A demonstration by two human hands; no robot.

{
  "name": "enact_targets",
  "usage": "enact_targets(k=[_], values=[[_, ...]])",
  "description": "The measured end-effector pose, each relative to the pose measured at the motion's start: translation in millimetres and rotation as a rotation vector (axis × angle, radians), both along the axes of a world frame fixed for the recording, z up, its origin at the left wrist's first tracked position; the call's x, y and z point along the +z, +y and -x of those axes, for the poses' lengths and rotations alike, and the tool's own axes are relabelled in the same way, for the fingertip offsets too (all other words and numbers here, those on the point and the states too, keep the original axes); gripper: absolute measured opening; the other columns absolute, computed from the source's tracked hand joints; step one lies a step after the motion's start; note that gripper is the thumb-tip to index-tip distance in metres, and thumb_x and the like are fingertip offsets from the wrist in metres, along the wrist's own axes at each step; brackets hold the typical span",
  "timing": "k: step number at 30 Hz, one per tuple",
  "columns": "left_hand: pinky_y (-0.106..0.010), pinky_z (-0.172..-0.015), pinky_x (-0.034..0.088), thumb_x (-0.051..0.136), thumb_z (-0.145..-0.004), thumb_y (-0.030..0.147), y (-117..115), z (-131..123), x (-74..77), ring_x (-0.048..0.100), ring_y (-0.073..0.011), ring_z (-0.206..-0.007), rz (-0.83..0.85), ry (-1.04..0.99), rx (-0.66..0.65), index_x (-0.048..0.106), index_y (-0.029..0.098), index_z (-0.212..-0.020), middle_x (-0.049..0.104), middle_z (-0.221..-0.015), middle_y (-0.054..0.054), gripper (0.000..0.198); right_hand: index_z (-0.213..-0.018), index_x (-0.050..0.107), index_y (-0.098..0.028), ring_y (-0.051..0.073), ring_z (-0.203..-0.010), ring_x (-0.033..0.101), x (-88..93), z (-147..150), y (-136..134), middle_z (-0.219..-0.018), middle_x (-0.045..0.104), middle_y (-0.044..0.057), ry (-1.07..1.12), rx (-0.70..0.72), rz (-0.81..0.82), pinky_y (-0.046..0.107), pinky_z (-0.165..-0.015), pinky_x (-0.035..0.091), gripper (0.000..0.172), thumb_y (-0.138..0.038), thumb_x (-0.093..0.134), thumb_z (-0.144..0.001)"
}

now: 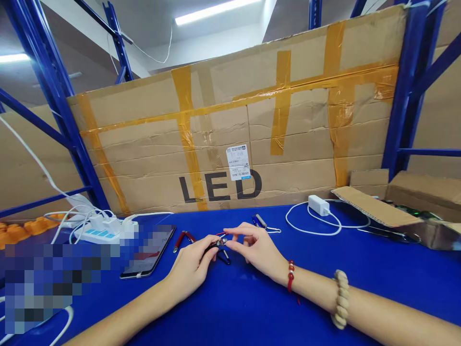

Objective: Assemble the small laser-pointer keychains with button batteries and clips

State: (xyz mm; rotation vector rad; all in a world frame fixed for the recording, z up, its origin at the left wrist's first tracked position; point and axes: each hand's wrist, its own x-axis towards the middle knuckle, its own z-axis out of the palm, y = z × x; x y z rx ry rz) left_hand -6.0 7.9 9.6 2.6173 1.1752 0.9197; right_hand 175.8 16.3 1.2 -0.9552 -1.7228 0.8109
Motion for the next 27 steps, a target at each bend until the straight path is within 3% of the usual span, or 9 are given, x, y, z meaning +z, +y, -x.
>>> enact_targets(k=[4,9,16,20,27], values=[[-0.022,-0.061,0.040,0.038,-0.088,0.019,-1.1,-0.7,-0.5,0.057,-0.0137,-0.066,0.052,0.024,-0.028,0.051,0.021,-0.095,0.061,-0.075,0.002,0.016,-0.083,0.071,-0.021,0.001,-0.039,0.042,-0.7,0.1,-3.5,-0.081,0.054,0.001,-0.030,0.028,-0.129,0.018,-0.037,0.037,0.023,-0.040,0.062,-0.073],[-0.021,-0.062,0.038,0.035,-0.089,0.020,0.4,0.3,-0.5,0.054,-0.0127,-0.066,0.090,-0.005,-0.044,0.051,0.021,-0.091,0.058,-0.075,0.002,0.016,-0.084,0.072,-0.023,0.002,-0.043,0.043,-4.0,-1.9,-1.1,-0.079,0.055,0.001,-0.022,0.004,-0.189,0.018,-0.038,0.037,0.019,-0.035,0.066,-0.071],[-0.021,-0.059,0.035,0.030,-0.090,0.020,4.4,0.8,-4.7,0.047,-0.0117,-0.058,0.162,0.048,-0.106,0.049,0.020,-0.088,0.052,-0.066,0.003,0.020,-0.068,0.072,-0.020,0.002,-0.043,0.042,-5.5,-2.9,2.4,-0.077,0.054,0.000,0.028,0.069,-0.141,0.018,-0.040,0.037,0.018,-0.038,0.068,-0.067],[-0.020,-0.058,0.034,0.031,-0.089,0.019,5.4,3.6,-3.6,0.046,-0.0110,-0.057,0.205,0.093,-0.189,0.050,0.019,-0.089,0.050,-0.064,0.004,0.019,-0.062,0.070,-0.018,0.007,-0.057,0.048,-4.0,-3.6,2.4,-0.078,0.053,0.001,-0.013,0.094,-0.158,0.021,-0.051,0.041,0.017,-0.035,0.070,-0.066],[-0.020,-0.058,0.035,0.034,-0.088,0.018,4.4,6.1,-2.0,0.049,-0.0117,-0.060,0.177,0.169,-0.223,0.052,0.020,-0.091,0.053,-0.067,0.003,0.018,-0.054,0.063,-0.014,0.006,-0.058,0.048,-6.2,-5.4,1.6,-0.081,0.050,0.001,-0.033,0.188,-0.091,0.022,-0.054,0.043,0.019,-0.027,0.072,-0.064]])
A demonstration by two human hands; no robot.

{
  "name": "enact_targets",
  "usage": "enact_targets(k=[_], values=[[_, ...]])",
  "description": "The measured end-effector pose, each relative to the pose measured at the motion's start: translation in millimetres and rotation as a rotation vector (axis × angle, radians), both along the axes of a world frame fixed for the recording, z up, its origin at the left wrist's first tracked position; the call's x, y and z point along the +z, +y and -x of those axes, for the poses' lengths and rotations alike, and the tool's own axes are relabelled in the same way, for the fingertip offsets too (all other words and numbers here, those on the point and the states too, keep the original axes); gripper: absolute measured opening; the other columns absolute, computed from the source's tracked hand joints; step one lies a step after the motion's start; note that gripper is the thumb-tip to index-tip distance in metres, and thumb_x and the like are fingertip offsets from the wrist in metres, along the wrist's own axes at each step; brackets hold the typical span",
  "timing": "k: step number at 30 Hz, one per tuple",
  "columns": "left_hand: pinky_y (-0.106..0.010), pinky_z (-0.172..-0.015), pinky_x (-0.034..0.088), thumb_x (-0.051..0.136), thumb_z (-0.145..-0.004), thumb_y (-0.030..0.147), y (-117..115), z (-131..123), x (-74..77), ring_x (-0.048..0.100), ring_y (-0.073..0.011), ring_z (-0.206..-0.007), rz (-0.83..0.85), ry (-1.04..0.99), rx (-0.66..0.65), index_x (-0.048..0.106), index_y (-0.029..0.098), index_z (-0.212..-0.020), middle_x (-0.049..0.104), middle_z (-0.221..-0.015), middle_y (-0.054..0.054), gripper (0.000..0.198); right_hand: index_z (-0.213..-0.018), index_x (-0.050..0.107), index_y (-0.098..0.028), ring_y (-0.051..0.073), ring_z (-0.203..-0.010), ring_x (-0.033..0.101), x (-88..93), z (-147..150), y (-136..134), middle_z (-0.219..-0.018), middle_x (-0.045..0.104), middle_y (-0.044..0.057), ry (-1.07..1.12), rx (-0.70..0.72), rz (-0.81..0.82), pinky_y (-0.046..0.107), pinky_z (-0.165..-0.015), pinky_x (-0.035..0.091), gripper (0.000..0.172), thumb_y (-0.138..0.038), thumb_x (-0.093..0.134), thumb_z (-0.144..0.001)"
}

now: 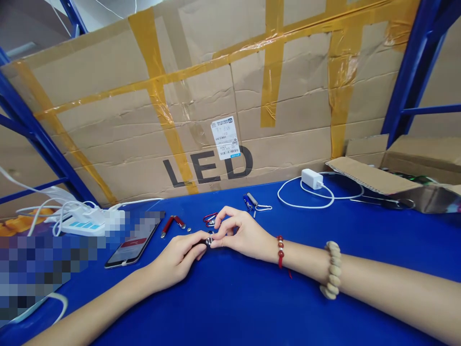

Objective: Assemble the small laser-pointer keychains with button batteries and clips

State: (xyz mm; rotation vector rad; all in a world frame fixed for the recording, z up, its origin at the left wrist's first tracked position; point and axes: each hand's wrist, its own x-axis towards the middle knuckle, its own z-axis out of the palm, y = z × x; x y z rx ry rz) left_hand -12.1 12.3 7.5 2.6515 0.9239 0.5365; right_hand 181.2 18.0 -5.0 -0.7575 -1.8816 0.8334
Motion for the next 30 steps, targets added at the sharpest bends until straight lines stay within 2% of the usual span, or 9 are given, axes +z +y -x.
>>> enact_targets(k=[4,11,17,21,30], values=[[-0.020,-0.059,0.037,0.033,-0.089,0.018,-1.9,0.1,0.4,0.052,-0.0123,-0.062,-0.019,0.033,-0.028,0.052,0.020,-0.094,0.057,-0.071,0.001,0.020,-0.052,0.059,-0.013,0.007,-0.061,0.050,1.3,-0.6,-2.7,-0.081,0.050,0.001,-0.014,0.035,0.015,0.021,-0.055,0.044,0.020,-0.024,0.071,-0.065],[-0.020,-0.067,0.040,0.036,-0.089,0.018,-3.1,0.0,-0.3,0.058,-0.0134,-0.076,-0.085,0.038,-0.101,0.053,0.022,-0.098,0.063,-0.089,0.000,0.020,-0.049,0.058,-0.012,0.006,-0.058,0.048,0.9,-0.1,-5.9,-0.077,0.050,0.001,-0.065,0.047,-0.056,0.019,-0.049,0.038,0.022,-0.022,0.072,-0.064],[-0.021,-0.070,0.042,0.036,-0.089,0.018,-2.2,0.2,-2.6,0.059,-0.0140,-0.079,-0.076,0.001,-0.071,0.054,0.023,-0.102,0.064,-0.094,-0.001,0.023,-0.049,0.055,-0.013,0.006,-0.055,0.046,1.3,1.0,-6.9,-0.075,0.050,0.001,-0.040,0.017,-0.096,0.019,-0.047,0.037,0.024,-0.021,0.071,-0.064],[-0.021,-0.069,0.043,0.036,-0.089,0.019,-3.0,-1.1,-2.5,0.059,-0.0139,-0.076,-0.073,-0.013,-0.030,0.053,0.023,-0.106,0.064,-0.093,-0.002,0.025,-0.049,0.053,-0.013,0.006,-0.054,0.044,1.3,2.7,-6.9,-0.073,0.050,0.001,-0.010,-0.002,-0.093,0.019,-0.045,0.034,0.026,-0.024,0.069,-0.066],[-0.021,-0.063,0.040,0.033,-0.090,0.020,-3.9,-3.6,2.1,0.055,-0.0132,-0.067,-0.057,0.011,0.019,0.054,0.020,-0.099,0.060,-0.078,-0.001,0.023,-0.052,0.053,-0.014,0.009,-0.058,0.048,2.7,4.1,-4.2,-0.073,0.051,0.002,0.022,-0.019,-0.041,0.023,-0.051,0.039,0.031,-0.036,0.068,-0.067]])
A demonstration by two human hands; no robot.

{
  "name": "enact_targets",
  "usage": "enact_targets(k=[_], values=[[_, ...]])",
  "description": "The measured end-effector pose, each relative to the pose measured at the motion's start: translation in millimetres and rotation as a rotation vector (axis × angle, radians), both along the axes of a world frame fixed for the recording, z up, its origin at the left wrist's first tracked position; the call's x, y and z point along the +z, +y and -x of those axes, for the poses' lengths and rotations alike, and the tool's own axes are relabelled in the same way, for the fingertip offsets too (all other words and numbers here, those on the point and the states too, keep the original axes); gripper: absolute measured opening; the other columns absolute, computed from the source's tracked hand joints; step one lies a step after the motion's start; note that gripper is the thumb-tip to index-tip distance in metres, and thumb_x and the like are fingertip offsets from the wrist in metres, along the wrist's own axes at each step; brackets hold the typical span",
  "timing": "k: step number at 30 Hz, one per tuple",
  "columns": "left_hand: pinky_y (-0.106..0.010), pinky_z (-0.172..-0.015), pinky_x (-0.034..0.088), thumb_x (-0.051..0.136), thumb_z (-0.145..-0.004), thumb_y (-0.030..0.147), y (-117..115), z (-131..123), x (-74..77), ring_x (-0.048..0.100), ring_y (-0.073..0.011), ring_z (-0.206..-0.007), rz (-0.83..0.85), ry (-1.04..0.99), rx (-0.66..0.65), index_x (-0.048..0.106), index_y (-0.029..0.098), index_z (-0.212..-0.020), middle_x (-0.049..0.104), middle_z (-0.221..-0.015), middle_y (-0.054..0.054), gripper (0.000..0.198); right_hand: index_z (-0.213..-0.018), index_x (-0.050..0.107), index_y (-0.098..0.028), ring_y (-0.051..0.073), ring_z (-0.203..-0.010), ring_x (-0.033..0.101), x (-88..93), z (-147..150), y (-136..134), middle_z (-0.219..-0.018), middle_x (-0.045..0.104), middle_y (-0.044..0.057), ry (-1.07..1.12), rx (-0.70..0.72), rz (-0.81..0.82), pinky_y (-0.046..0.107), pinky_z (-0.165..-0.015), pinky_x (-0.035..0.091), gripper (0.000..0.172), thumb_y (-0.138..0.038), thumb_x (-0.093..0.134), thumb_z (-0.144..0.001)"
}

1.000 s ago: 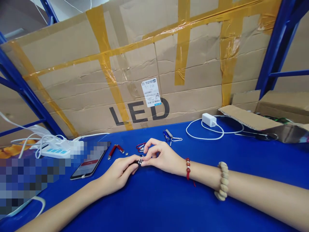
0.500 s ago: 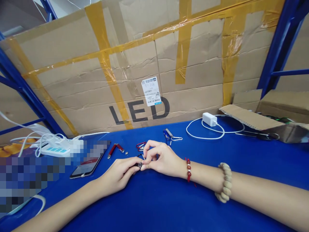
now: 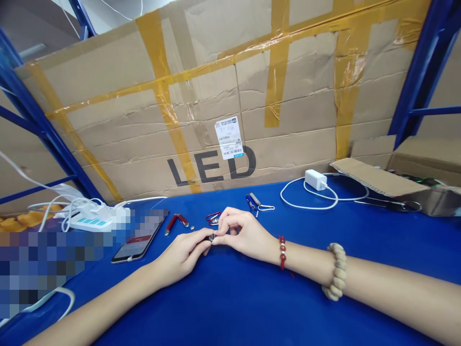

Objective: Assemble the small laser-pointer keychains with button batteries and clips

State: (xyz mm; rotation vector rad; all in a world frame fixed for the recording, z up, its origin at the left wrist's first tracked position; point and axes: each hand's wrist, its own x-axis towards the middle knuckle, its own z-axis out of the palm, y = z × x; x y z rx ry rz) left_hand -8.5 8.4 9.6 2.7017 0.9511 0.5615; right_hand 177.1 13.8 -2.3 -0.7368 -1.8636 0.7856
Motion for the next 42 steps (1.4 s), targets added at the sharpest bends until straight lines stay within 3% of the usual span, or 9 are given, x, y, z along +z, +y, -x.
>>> enact_targets(k=[8,13,25,35,40,42], values=[[-0.022,-0.066,0.042,0.034,-0.090,0.020,1.4,-0.6,-1.9,0.057,-0.0140,-0.071,-0.050,-0.021,0.030,0.054,0.021,-0.104,0.062,-0.079,-0.001,0.024,-0.055,0.053,-0.014,0.008,-0.057,0.048,-2.1,-0.2,2.3,-0.077,0.050,0.002,0.022,-0.002,0.019,0.022,-0.050,0.039,0.030,-0.037,0.068,-0.067],[-0.023,-0.071,0.044,0.035,-0.090,0.022,2.5,-1.3,-2.6,0.059,-0.0155,-0.081,-0.061,-0.035,0.055,0.055,0.024,-0.105,0.064,-0.096,-0.001,0.024,-0.056,0.053,-0.014,0.008,-0.058,0.048,-0.7,-0.6,1.5,-0.076,0.051,0.002,-0.004,-0.004,0.006,0.022,-0.050,0.039,0.030,-0.038,0.067,-0.068],[-0.029,-0.084,0.042,0.036,-0.090,0.023,5.0,-2.1,-2.2,0.056,-0.0175,-0.096,0.053,-0.073,0.074,0.054,0.024,-0.111,0.061,-0.109,-0.003,0.027,-0.061,0.055,-0.015,0.009,-0.059,0.050,-1.5,-0.9,2.0,-0.079,0.052,0.002,-0.070,-0.028,-0.017,0.023,-0.052,0.041,0.026,-0.037,0.060,-0.075],[-0.027,-0.081,0.041,0.034,-0.091,0.022,6.2,-1.0,-2.2,0.055,-0.0160,-0.092,0.091,-0.099,0.074,0.053,0.022,-0.103,0.060,-0.104,-0.002,0.023,-0.062,0.059,-0.016,0.010,-0.059,0.049,-2.9,-2.2,4.4,-0.077,0.053,0.002,-0.110,-0.109,-0.056,0.023,-0.052,0.040,0.024,-0.037,0.063,-0.073],[-0.024,-0.069,0.042,0.033,-0.091,0.023,6.7,0.6,-1.8,0.055,-0.0141,-0.072,0.115,-0.047,0.093,0.053,0.020,-0.097,0.059,-0.078,0.001,0.021,-0.059,0.059,-0.016,0.013,-0.066,0.053,-3.8,-2.0,3.1,-0.076,0.054,0.003,-0.099,-0.115,-0.105,0.026,-0.058,0.043,0.028,-0.041,0.063,-0.072],[-0.024,-0.070,0.041,0.032,-0.091,0.023,6.9,1.1,-1.3,0.055,-0.0140,-0.073,0.134,-0.041,0.078,0.053,0.021,-0.095,0.060,-0.077,0.002,0.021,-0.059,0.061,-0.017,0.013,-0.065,0.053,-4.0,-2.1,2.4,-0.076,0.055,0.004,-0.100,-0.111,-0.123,0.026,-0.057,0.043,0.028,-0.042,0.063,-0.071]])
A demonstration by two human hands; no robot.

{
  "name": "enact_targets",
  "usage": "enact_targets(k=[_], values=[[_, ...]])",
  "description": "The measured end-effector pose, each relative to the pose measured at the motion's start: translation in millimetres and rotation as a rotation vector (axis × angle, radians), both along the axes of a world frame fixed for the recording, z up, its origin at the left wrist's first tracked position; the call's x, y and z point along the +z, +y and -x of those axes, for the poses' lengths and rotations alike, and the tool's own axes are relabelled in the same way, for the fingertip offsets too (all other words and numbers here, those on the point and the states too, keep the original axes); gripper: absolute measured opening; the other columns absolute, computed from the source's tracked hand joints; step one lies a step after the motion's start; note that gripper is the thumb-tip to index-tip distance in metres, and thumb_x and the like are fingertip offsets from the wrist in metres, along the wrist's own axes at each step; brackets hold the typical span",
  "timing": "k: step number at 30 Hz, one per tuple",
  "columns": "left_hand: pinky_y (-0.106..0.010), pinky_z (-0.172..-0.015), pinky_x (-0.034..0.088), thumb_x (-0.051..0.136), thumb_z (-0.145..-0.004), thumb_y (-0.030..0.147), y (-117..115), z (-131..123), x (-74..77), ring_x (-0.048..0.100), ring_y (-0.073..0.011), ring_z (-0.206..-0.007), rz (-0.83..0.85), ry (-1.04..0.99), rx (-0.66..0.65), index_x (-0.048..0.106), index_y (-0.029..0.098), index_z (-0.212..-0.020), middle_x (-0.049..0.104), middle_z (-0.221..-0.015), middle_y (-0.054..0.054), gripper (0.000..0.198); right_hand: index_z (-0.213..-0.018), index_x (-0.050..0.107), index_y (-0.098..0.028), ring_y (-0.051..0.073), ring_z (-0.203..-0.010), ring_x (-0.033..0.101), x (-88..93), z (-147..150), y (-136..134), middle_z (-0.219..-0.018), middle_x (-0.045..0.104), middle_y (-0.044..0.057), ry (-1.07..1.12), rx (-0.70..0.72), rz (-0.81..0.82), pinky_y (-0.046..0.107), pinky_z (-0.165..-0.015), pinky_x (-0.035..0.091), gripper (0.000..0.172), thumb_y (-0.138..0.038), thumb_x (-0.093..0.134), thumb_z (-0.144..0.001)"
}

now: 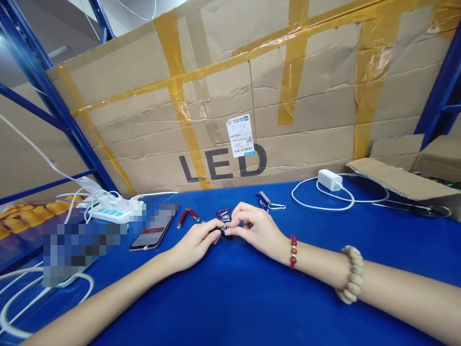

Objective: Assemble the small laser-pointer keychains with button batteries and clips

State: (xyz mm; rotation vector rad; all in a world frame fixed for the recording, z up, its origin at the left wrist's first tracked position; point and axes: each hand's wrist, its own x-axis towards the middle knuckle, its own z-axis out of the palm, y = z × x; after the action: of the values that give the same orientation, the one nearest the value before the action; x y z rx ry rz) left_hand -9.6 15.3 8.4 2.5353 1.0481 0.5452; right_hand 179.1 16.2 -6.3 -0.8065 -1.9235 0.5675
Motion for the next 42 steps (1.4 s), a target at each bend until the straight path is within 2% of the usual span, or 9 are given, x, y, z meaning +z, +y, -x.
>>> enact_targets(k=[4,6,10,18,24,30,36,42], values=[[-0.026,-0.077,0.040,0.033,-0.091,0.022,-0.9,-0.3,1.7,0.056,-0.0152,-0.084,0.025,-0.022,-0.041,0.055,0.023,-0.097,0.062,-0.094,0.001,0.024,-0.060,0.064,-0.016,0.013,-0.064,0.052,-0.4,-0.6,-1.6,-0.074,0.054,0.003,-0.006,0.009,-0.017,0.026,-0.056,0.042,0.027,-0.041,0.064,-0.071],[-0.026,-0.078,0.040,0.034,-0.091,0.022,-1.8,-0.8,2.2,0.057,-0.0153,-0.085,0.030,-0.030,-0.044,0.056,0.023,-0.099,0.063,-0.096,0.001,0.024,-0.060,0.064,-0.016,0.013,-0.063,0.052,-0.6,-1.1,-2.5,-0.073,0.053,0.003,-0.012,0.014,-0.025,0.025,-0.055,0.041,0.026,-0.039,0.064,-0.072],[-0.024,-0.076,0.040,0.036,-0.090,0.021,-2.7,-1.1,1.7,0.057,-0.0145,-0.083,0.004,-0.051,-0.066,0.059,0.022,-0.099,0.064,-0.094,0.001,0.025,-0.061,0.065,-0.016,0.012,-0.062,0.051,-1.2,-1.9,-3.7,-0.074,0.053,0.003,-0.041,0.019,-0.061,0.025,-0.054,0.040,0.022,-0.034,0.064,-0.073],[-0.018,-0.065,0.041,0.038,-0.088,0.016,-3.4,-0.6,0.7,0.054,-0.0100,-0.064,-0.031,-0.119,-0.120,0.061,0.017,-0.092,0.062,-0.074,0.001,0.023,-0.060,0.065,-0.016,0.012,-0.062,0.052,-2.1,-1.2,-5.6,-0.073,0.052,0.003,-0.051,0.026,-0.106,0.024,-0.055,0.040,0.021,-0.032,0.063,-0.075],[-0.017,-0.067,0.042,0.041,-0.085,0.012,-4.7,-1.2,-0.8,0.057,-0.0106,-0.067,-0.044,-0.158,-0.141,0.061,0.017,-0.089,0.063,-0.076,0.000,0.021,-0.059,0.063,-0.015,0.010,-0.057,0.049,-4.2,-0.6,-7.1,-0.070,0.053,0.003,-0.041,0.022,-0.170,0.023,-0.051,0.038,0.022,-0.030,0.063,-0.075],[-0.020,-0.077,0.042,0.045,-0.084,0.012,-4.5,-1.6,-3.1,0.059,-0.0135,-0.083,-0.115,-0.189,-0.133,0.061,0.019,-0.091,0.066,-0.092,-0.001,0.019,-0.052,0.054,-0.015,0.009,-0.054,0.046,-2.6,1.1,-8.1,-0.069,0.051,0.002,-0.025,0.012,-0.073,0.022,-0.046,0.033,0.026,-0.028,0.067,-0.069],[-0.020,-0.072,0.043,0.047,-0.083,0.013,-5.8,-3.2,-4.6,0.060,-0.0132,-0.080,-0.122,-0.195,-0.074,0.060,0.019,-0.092,0.066,-0.089,0.000,0.017,-0.053,0.054,-0.015,0.011,-0.057,0.049,1.4,3.5,-9.1,-0.069,0.050,0.002,-0.009,-0.009,0.097,0.025,-0.051,0.037,0.024,-0.029,0.063,-0.070],[-0.021,-0.072,0.043,0.048,-0.083,0.013,-6.9,-3.3,-5.4,0.061,-0.0137,-0.079,-0.135,-0.184,-0.045,0.059,0.020,-0.092,0.067,-0.089,0.001,0.016,-0.053,0.052,-0.015,0.010,-0.054,0.046,0.9,4.2,-6.2,-0.066,0.049,0.001,0.009,-0.025,0.197,0.024,-0.049,0.036,0.025,-0.032,0.061,-0.069]])
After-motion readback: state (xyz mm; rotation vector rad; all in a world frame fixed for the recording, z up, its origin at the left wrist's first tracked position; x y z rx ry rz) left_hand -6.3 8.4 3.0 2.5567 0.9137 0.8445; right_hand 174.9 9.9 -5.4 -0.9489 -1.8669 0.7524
